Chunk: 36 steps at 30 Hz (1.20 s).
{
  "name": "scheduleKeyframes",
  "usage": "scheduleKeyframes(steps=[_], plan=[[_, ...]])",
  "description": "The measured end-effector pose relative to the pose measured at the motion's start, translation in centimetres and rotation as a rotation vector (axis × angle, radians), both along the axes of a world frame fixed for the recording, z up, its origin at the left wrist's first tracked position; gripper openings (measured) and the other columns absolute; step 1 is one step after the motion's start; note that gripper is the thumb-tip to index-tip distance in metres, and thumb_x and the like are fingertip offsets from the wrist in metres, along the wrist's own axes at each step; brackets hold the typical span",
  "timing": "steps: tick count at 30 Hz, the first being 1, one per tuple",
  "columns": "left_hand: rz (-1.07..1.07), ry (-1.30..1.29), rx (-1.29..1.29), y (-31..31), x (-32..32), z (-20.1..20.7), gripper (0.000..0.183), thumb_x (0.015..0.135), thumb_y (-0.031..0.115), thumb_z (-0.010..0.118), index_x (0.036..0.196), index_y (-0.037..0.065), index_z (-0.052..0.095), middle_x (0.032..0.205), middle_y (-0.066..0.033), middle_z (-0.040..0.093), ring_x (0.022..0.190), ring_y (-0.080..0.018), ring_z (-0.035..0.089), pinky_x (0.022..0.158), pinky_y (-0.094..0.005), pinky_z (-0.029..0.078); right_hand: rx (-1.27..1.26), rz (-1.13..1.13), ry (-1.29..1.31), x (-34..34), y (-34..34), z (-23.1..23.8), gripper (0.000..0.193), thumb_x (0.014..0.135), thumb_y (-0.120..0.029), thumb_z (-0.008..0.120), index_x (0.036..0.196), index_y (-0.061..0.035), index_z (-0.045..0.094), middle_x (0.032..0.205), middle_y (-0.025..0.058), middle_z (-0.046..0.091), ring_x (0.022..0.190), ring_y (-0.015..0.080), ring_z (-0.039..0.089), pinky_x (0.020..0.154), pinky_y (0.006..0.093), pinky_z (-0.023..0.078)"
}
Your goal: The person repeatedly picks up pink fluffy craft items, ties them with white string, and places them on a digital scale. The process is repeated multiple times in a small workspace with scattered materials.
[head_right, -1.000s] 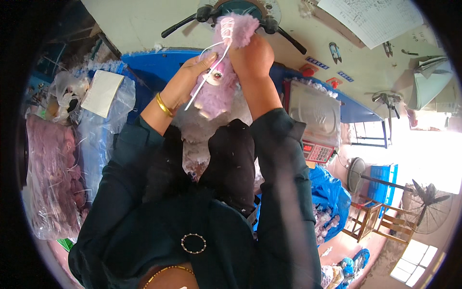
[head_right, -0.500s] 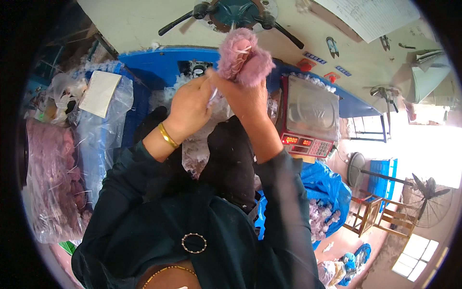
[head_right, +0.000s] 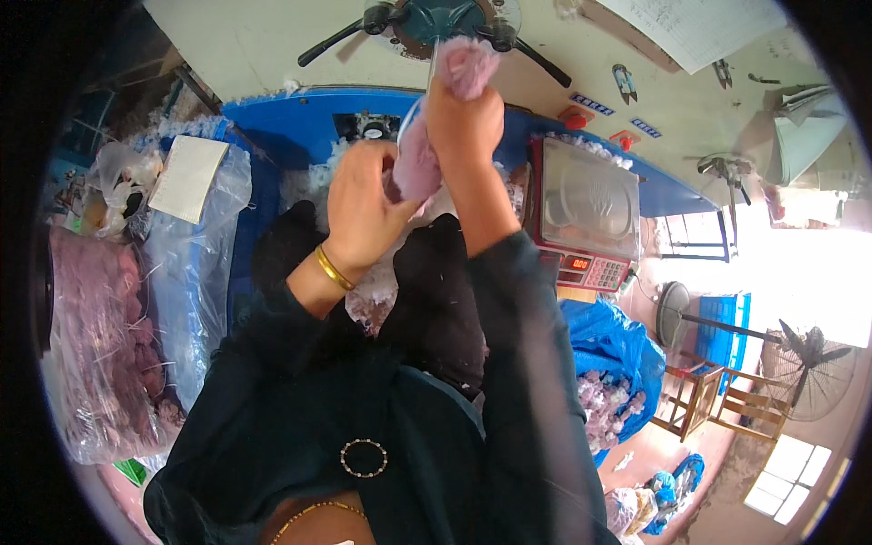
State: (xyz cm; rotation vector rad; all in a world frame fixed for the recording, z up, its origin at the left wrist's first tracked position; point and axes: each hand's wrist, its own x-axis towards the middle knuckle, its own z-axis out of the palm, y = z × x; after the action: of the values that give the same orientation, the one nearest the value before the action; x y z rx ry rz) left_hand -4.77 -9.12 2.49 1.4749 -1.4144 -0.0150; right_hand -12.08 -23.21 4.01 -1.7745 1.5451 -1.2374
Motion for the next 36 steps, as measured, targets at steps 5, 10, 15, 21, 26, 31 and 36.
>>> scheduleKeyframes(steps=[5,10,15,21,26,31,36], plan=[[-0.135,0.087,0.107,1.1,1.6,-1.3,0.034,0.075,0.019,0.072,0.098,0.001,0.054,0.083,-0.0125,0.055,0.074,-0.0336,0.054,0.068,-0.0391,0.045,0.05,0.28,-0.076,-1.5,4.8,3.1,0.039,0.078,-0.039,0.067,0.085,-0.0003,0.068,0.079,0.0144,0.068,0.077,0.028,0.065,0.071,0.0343,0.05],[-0.522,1.087,0.245,1.0,2.1,-1.9,0.037,0.101,0.023,0.04,0.128,-0.001,0.048,0.117,-0.0082,0.058,0.104,-0.0135,0.056,0.092,-0.0294,0.046,0.752,0.697,-0.587,-8.8,4.0,0.5,0.037,0.087,-0.035,0.065,0.104,-0.0019,0.062,0.08,0.0033,0.062,0.062,0.0099,0.054,0.053,0.023,0.042],[-0.535,1.218,0.272,1.3,1.5,-4.5,0.044,0.101,0.029,0.041,0.132,-0.002,0.042,0.122,-0.0109,0.055,0.11,-0.0165,0.054,0.095,-0.0308,0.045,0.939,0.956,-0.741,-7.2,8.0,-1.2,0.042,0.085,-0.032,0.069,0.109,-0.0004,0.055,0.072,-0.001,0.054,0.053,0.0077,0.048,0.043,0.0202,0.034],[-0.697,1.381,0.544,2.1,1.8,-1.4,0.035,0.096,0.026,0.048,0.118,0.0,0.057,0.112,-0.009,0.06,0.102,-0.0137,0.057,0.085,-0.028,0.047,0.658,0.94,-0.06,-5.9,9.3,0.9,0.03,0.079,-0.027,0.075,0.075,-0.0032,0.057,0.056,0.0015,0.047,0.048,0.0121,0.045,0.043,0.0292,0.034],[-0.728,1.389,0.326,2.1,1.4,-1.2,0.033,0.093,0.024,0.048,0.114,0.001,0.059,0.113,-0.0107,0.063,0.1,-0.0212,0.062,0.087,-0.0341,0.05,0.087,1.168,0.552,-7.7,10.5,3.1,0.036,0.083,-0.038,0.064,0.07,-0.0058,0.053,0.069,0.0143,0.055,0.066,0.0376,0.053,0.056,0.0424,0.041],[-0.512,1.881,0.734,-2.0,3.2,-2.2,0.031,0.093,0.022,0.045,0.11,0.001,0.061,0.103,-0.0135,0.067,0.095,-0.0265,0.066,0.085,-0.0385,0.054,-0.074,1.061,0.583,-8.2,10.1,3.5,0.034,0.082,-0.036,0.065,0.073,-0.0053,0.053,0.066,0.016,0.052,0.064,0.038,0.053,0.055,0.0426,0.04],[-0.791,1.989,0.614,-3.9,4.0,-2.7,0.033,0.096,0.029,0.046,0.111,0.004,0.061,0.107,-0.0132,0.066,0.097,-0.0262,0.065,0.089,-0.0385,0.052,-0.256,0.763,0.459,-6.3,9.1,3.9,0.031,0.08,-0.03,0.067,0.066,-0.0045,0.055,0.062,0.0156,0.052,0.057,0.0348,0.053,0.051,0.0412,0.04]])
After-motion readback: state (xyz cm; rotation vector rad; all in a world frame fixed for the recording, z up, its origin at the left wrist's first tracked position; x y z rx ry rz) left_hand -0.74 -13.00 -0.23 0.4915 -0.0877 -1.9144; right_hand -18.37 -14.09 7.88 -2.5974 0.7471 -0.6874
